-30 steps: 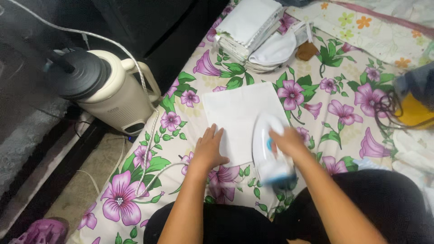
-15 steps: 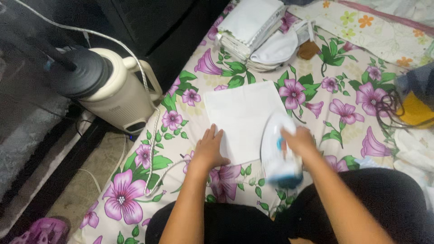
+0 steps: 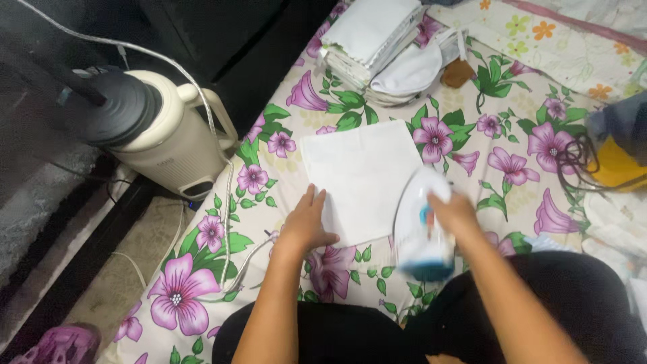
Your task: The person irons small patterned cloths on a floral bedsheet using a handheld electric iron. They smooth the fabric, flip the cloths to iron both sides, and fold them after ironing.
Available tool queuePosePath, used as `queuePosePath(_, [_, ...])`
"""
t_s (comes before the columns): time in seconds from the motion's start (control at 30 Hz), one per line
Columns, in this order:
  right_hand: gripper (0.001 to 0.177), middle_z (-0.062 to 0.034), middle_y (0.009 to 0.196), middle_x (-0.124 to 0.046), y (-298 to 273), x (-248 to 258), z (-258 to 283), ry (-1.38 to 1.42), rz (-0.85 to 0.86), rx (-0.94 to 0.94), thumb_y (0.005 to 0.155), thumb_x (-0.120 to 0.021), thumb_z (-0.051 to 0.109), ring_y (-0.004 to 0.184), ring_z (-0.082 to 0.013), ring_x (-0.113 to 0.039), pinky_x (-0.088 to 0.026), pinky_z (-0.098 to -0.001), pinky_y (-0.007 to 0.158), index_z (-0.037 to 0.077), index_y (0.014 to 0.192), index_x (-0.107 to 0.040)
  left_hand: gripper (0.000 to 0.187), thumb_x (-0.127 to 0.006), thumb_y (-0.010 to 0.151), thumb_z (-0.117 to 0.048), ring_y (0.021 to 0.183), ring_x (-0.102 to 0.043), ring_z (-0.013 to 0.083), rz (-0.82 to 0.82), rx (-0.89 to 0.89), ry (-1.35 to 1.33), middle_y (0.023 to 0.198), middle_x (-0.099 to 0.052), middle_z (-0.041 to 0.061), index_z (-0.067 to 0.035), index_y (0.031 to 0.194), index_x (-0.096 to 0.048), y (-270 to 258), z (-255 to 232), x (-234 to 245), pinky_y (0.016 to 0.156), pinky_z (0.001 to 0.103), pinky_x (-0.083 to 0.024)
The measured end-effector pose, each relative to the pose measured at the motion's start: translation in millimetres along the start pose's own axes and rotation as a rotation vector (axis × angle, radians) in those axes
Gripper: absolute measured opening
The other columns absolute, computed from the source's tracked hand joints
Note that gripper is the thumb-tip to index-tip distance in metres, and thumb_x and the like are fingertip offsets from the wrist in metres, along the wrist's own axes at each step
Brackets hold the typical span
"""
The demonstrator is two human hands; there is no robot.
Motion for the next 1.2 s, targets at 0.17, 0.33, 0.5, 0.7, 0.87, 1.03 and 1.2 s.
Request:
queuePosePath(0.17, [0.036,-0.0123,0.060,-0.063,5,9,-15,-0.144,-0.039,0.041,0.087,-0.062,0.029,0.048,-0.0207,-0.059,-0.047,-0.0346,0.047,-0.007,0.083,-0.066,0.107,-0.085,0.052,-0.031,0.135,-0.024,0.0308,-0.002,0.011,0.056,0.148,-0.014,0.016,-0.010,0.139,-0.025,2,-5,-2,0.102,0.039,-0.031])
queuePosePath(0.33, [0.030,-0.0143,0.065,-0.060,38,27,-14,0.191,-0.089,-0.140,0.082,-0.063,0.024,0.045,-0.0237,-0.057,-0.048,-0.0399,0.041,-0.006,0.081,-0.057,0.111,-0.085,0.051,-0.027,0.133,-0.026,0.0324,0.005,0.029,-0.083,0.149,-0.011,0.019,-0.009,0.140,-0.023,-6,-1,2,0.105,0.034,-0.032])
queuePosePath(0.5, [0.030,-0.0170,0.064,-0.061,-5,20,-46,0.120,-0.050,-0.176,0.080,-0.063,0.023,0.044,-0.0277,-0.056,-0.046,-0.0416,0.041,-0.007,0.081,-0.061,0.110,-0.084,0.053,-0.026,0.135,-0.021,0.0328,0.039,0.080,-0.090,0.149,-0.008,0.019,-0.009,0.141,-0.020,-5,-6,7,0.106,0.035,-0.030])
queuePosePath(0.7, [0.032,-0.0142,0.066,-0.061,35,33,-29,0.278,-0.116,-0.158,0.079,-0.064,0.022,0.049,-0.0249,-0.057,-0.047,-0.0409,0.041,-0.008,0.089,-0.059,0.109,-0.084,0.054,-0.027,0.136,-0.019,0.0328,0.053,0.084,-0.061,0.149,-0.010,0.019,-0.010,0.141,-0.021,-6,-7,4,0.105,0.036,-0.029])
queuePosePath(0.87, [0.035,-0.0151,0.067,-0.060,41,36,-44,0.221,-0.079,-0.203,0.080,-0.064,0.025,0.050,-0.0281,-0.056,-0.046,-0.0426,0.042,-0.008,0.090,-0.058,0.111,-0.084,0.053,-0.027,0.135,-0.021,0.0357,0.031,0.064,-0.116,0.148,-0.011,0.023,-0.008,0.141,-0.020,-4,1,0,0.107,0.035,-0.029])
queuePosePath(1.03, [0.039,-0.0174,0.068,-0.065,27,41,-58,-0.095,-0.086,-0.064,0.082,-0.065,0.030,0.053,-0.0260,-0.062,-0.048,-0.0376,0.049,-0.009,0.082,-0.066,0.110,-0.085,0.054,-0.030,0.134,-0.021,0.0376,0.033,0.034,-0.043,0.144,-0.017,0.025,-0.007,0.141,-0.021,3,3,-3,0.108,0.036,-0.025])
queuePosePath(1.2, [0.037,-0.0158,0.071,-0.062,39,47,-26,0.247,-0.075,-0.154,0.082,-0.063,0.027,0.052,-0.0269,-0.058,-0.048,-0.0422,0.046,-0.009,0.090,-0.059,0.108,-0.083,0.056,-0.031,0.132,-0.026,0.0375,0.014,0.017,-0.062,0.143,-0.023,0.025,-0.004,0.140,-0.021,3,8,-7,0.106,0.036,-0.029])
Point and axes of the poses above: each hand's wrist, its own y-axis towards the middle knuckle, its own x-axis out of the back of the hand, z = x × y, the point moved 8 cm from there along y, towards the middle knuckle
